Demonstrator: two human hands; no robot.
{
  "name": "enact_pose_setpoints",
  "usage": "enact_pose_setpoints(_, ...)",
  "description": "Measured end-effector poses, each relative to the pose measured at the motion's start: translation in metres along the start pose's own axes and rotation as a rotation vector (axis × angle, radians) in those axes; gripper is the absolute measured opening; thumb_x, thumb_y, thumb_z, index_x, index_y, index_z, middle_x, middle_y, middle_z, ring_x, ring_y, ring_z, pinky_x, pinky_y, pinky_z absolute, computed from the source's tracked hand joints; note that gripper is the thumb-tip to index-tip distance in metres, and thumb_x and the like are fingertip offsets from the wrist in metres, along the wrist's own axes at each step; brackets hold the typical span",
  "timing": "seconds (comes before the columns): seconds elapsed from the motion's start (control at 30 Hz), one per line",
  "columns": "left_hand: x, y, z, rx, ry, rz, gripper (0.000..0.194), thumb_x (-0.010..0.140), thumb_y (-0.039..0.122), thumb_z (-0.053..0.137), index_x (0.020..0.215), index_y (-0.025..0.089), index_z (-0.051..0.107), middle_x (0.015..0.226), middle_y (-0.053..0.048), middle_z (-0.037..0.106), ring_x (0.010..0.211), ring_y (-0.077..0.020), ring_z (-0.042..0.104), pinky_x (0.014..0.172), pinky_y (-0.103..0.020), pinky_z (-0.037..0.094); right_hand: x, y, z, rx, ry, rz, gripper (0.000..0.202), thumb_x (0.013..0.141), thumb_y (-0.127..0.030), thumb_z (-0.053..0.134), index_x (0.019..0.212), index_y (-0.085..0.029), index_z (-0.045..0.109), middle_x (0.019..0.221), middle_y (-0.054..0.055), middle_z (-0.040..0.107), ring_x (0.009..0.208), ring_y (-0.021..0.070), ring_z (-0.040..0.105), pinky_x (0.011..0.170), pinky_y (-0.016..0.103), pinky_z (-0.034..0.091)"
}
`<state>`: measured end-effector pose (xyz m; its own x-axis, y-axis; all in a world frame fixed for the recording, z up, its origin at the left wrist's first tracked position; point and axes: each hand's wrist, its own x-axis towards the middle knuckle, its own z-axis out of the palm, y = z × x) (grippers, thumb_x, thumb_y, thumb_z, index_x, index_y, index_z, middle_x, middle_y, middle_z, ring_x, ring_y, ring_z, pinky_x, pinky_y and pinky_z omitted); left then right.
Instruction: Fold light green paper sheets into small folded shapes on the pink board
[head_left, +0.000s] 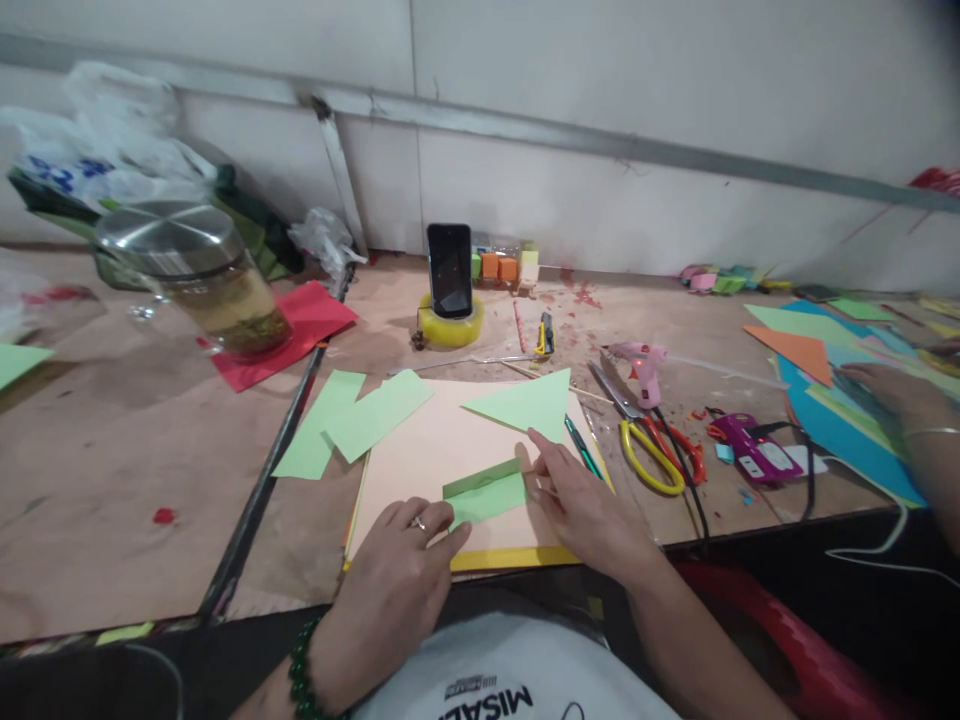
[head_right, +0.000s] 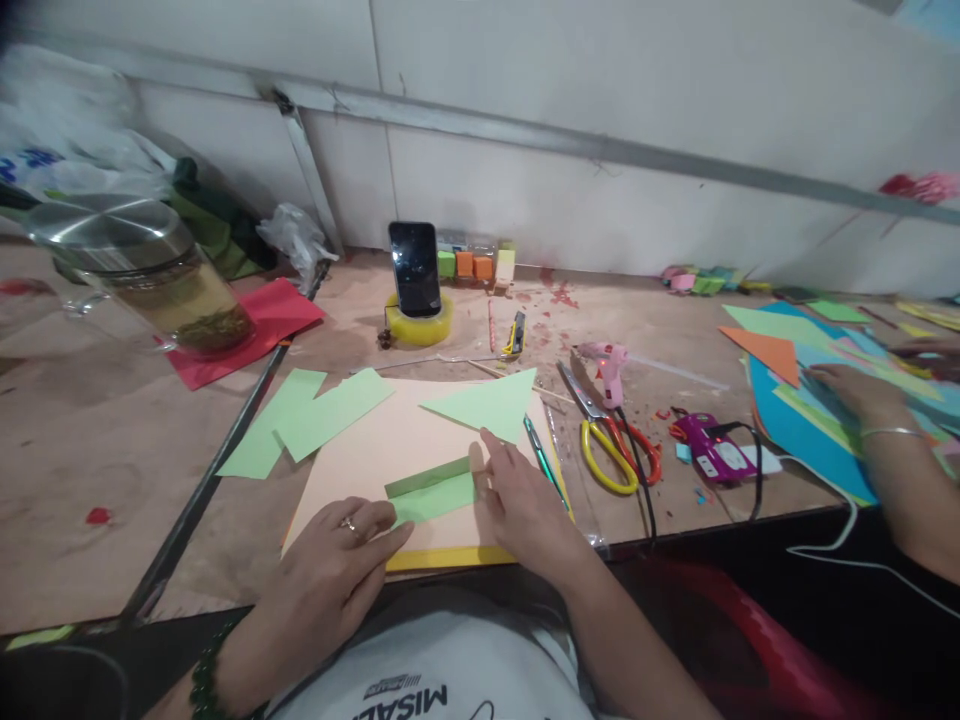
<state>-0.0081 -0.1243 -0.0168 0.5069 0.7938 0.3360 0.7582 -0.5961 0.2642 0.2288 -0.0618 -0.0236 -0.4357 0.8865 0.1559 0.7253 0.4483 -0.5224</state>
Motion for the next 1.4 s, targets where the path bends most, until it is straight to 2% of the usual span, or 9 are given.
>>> enact_pose_setpoints(0.27,-0.006,0.000,0.002,-0.082,0.091,-0.031,0.026,0.085,0.005,0.042,0.088,0.017,0.065,0.093,-0.009,0.066,0.084,-0.0216,0.059,0.073,-0.035,0.053,-0.002,-0.002,0.001,0.183,0.117,0.177,0.024,0.093,-0.032,0.043,0.110,-0.017,0.054,0.091,0.007,0.065,0.070,0.0164,0.062,0.065,0.030,0.053)
enact_pose_setpoints(0.37,-0.001,0.000,0.005,-0.072,0.093,-0.048,0.024,0.088,0.009,0.043,0.078,0.018,0.064,0.088,-0.007,0.066,0.079,-0.0209,0.060,0.070,-0.035,0.053,0.006,-0.007,0.007,0.181,0.135,0.069,0.022,0.090,-0.031,0.052,0.106,-0.018,0.058,0.094,0.007,0.065,0.065,0.0144,0.059,0.061,0.028,0.051)
enact_pose_setpoints(0.5,0.003,0.001,0.008,-0.037,0.133,-0.135,0.026,0.090,0.015,0.044,0.069,0.018,0.059,0.080,-0.006,0.064,0.073,-0.0204,0.061,0.064,-0.033,0.051,0.008,-0.011,0.015,0.172,0.189,-0.032,0.014,0.087,-0.020,0.053,0.074,-0.020,0.059,0.067,0.001,0.061,0.062,0.0150,0.058,0.056,0.026,0.049)
enact_pose_setpoints(0.6,0.003,0.003,0.011,-0.116,0.218,-0.279,0.017,0.091,0.024,0.046,0.089,0.018,0.062,0.073,-0.003,0.063,0.060,-0.0170,0.061,0.055,-0.028,0.050,0.002,-0.019,0.019,0.184,0.441,-0.129,0.013,0.088,-0.015,0.051,0.078,-0.020,0.057,0.077,0.005,0.066,0.074,0.0173,0.065,0.065,0.029,0.054)
enact_pose_setpoints(0.67,0.005,0.007,0.013,-0.253,0.236,-0.337,0.029,0.090,0.029,0.050,0.115,0.017,0.057,0.079,-0.004,0.067,0.060,-0.0165,0.063,0.056,-0.028,0.052,-0.003,-0.027,0.022,0.190,0.541,-0.278,0.013,0.087,-0.010,0.051,0.086,-0.021,0.058,0.088,0.008,0.069,0.087,0.0190,0.068,0.074,0.031,0.057)
enact_pose_setpoints(0.73,0.010,0.011,0.013,-0.428,0.212,-0.371,0.044,0.090,0.033,0.051,0.131,0.017,0.046,0.092,-0.007,0.070,0.071,-0.0183,0.067,0.066,-0.031,0.056,-0.007,-0.035,0.024,0.234,0.509,-0.394,0.019,0.086,-0.007,0.050,0.094,-0.022,0.059,0.098,0.010,0.070,0.094,0.0192,0.069,0.078,0.031,0.058)
enact_pose_setpoints(0.87,0.022,0.018,0.008,-0.783,0.171,-0.447,0.042,0.089,0.037,0.053,0.127,0.019,0.049,0.105,-0.010,0.069,0.096,-0.0238,0.066,0.082,-0.035,0.055,-0.010,-0.047,0.028,0.393,0.440,-0.424,0.021,0.085,-0.008,0.050,0.097,-0.023,0.057,0.104,0.010,0.070,0.098,0.0195,0.069,0.080,0.030,0.058)
enact_pose_setpoints(1.1,0.025,0.010,0.001,-1.146,0.192,-0.513,0.043,0.087,0.047,0.055,0.117,0.016,0.059,0.117,-0.013,0.067,0.107,-0.0263,0.061,0.096,-0.038,0.048,-0.008,-0.039,0.036,0.779,0.385,-0.028,0.016,0.088,-0.023,0.055,0.103,-0.021,0.053,0.083,0.004,0.069,0.074,0.0159,0.068,0.065,0.024,0.057)
enact_pose_setpoints(1.4,0.022,0.012,-0.001,-1.252,0.086,-0.613,0.056,0.079,0.064,0.058,0.090,0.011,0.072,0.069,-0.006,0.068,0.066,-0.0190,0.059,0.065,-0.028,0.051,0.004,-0.038,0.018,1.189,-0.016,0.108,0.037,0.079,-0.048,0.067,0.102,-0.020,0.059,0.084,0.005,0.071,0.076,0.0185,0.067,0.067,0.030,0.055)
